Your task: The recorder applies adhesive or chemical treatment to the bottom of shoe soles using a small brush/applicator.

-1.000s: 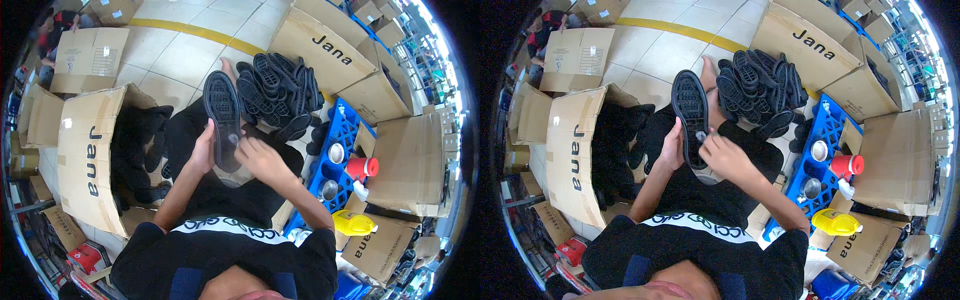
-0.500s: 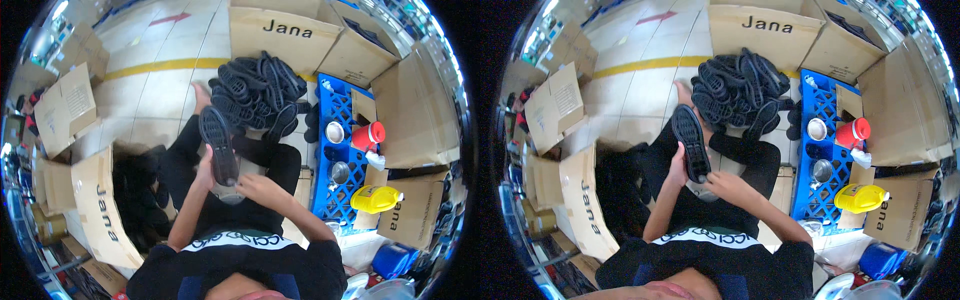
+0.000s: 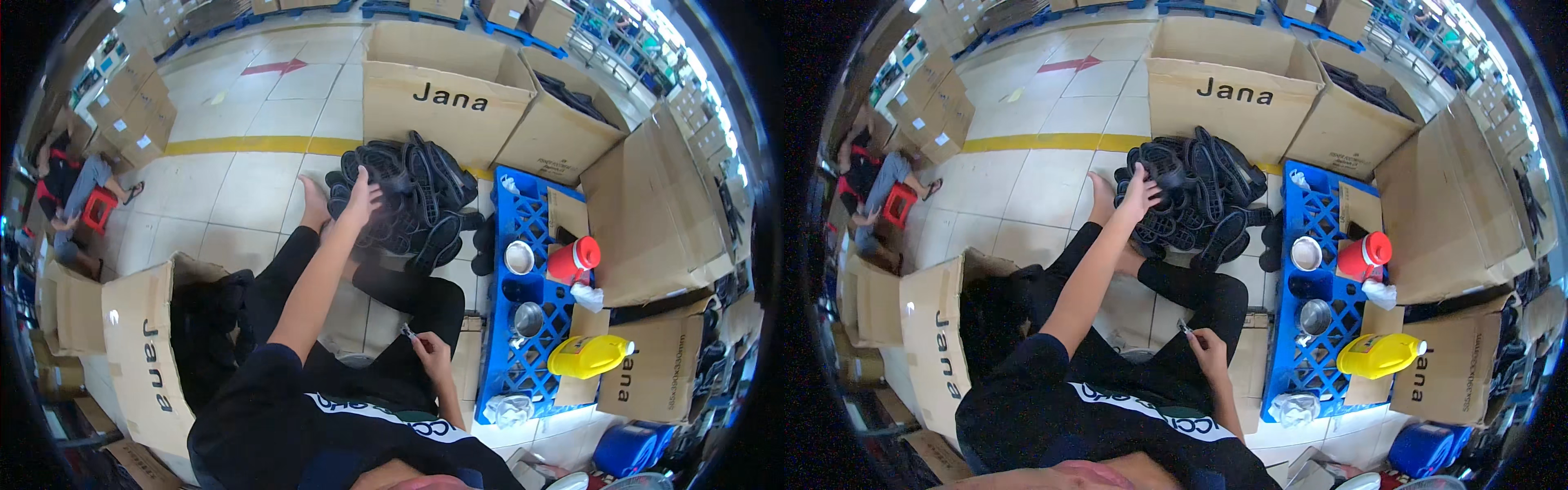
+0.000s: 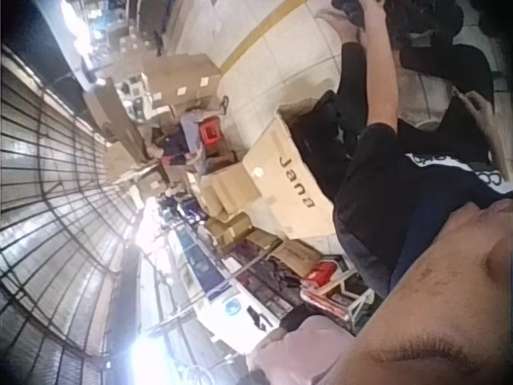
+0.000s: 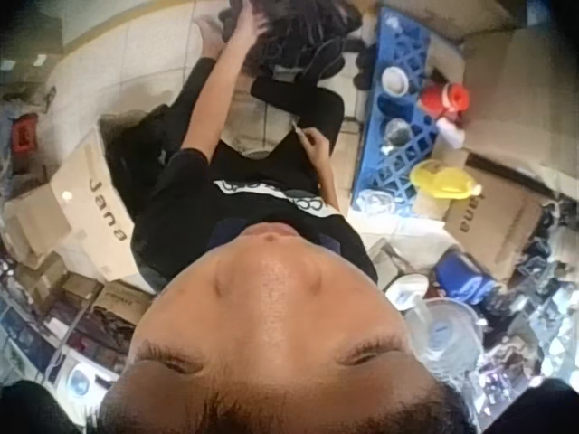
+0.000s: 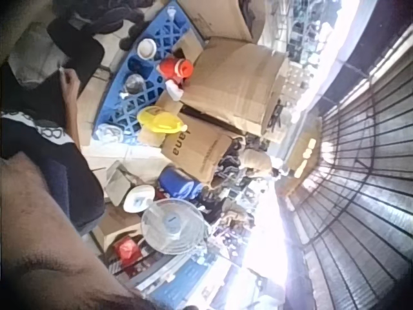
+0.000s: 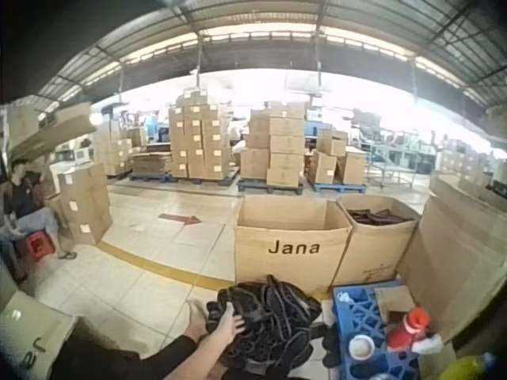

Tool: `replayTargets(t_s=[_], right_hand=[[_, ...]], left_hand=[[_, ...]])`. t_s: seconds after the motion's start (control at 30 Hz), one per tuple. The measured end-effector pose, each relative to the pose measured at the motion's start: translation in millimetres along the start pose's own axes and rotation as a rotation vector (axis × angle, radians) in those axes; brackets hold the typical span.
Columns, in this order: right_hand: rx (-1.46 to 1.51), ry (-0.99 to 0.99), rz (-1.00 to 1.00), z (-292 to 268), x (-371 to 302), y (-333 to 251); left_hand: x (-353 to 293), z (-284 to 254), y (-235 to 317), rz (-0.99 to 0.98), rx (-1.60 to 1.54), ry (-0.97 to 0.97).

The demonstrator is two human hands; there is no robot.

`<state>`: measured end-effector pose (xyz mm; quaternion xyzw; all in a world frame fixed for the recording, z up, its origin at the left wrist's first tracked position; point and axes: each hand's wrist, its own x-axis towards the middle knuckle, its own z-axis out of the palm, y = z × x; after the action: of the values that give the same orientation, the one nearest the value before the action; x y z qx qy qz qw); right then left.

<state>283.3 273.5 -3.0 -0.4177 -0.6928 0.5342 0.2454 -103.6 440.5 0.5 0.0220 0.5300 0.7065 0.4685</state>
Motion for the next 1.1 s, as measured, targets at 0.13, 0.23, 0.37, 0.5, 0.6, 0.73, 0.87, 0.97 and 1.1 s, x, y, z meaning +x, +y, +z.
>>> replayTargets(t_s=[0.13,0.23,0.37,0.5,0.6,0.73,0.87,0.97,1.1], right_hand=[[-0.03,0.042,0.143,13,1,22],[0.147,0.044,0.144,9,3,26],[0.177,0.06,0.191,3,3,25],[0.196,0.123,0.213,8,12,28],[0.249,0.166,0.289,6,15,23],[0.279,0.161,0.298,10,17,14],[0.208,0.176,0.254,17,12,7],[0.171,0.201,0.215,18,9,6],[0.135,0.194,0.219,17,11,7]], left_hand=[[-16,-54,-27,0.182,0.288,0.124],[-86,-123,-55,0.209,0.234,0.051],[-196,-247,-61,0.468,0.384,0.291],[-296,-386,-65,0.521,0.441,0.888],[-359,-478,-90,0.131,0.857,1.251],[-387,-522,-191,-0.579,1.355,1.661],[-411,-538,-310,-0.847,1.021,1.329],[-400,-549,-380,-0.59,0.526,1.72],[-361,-578,-419,-0.555,0.097,1.771]])
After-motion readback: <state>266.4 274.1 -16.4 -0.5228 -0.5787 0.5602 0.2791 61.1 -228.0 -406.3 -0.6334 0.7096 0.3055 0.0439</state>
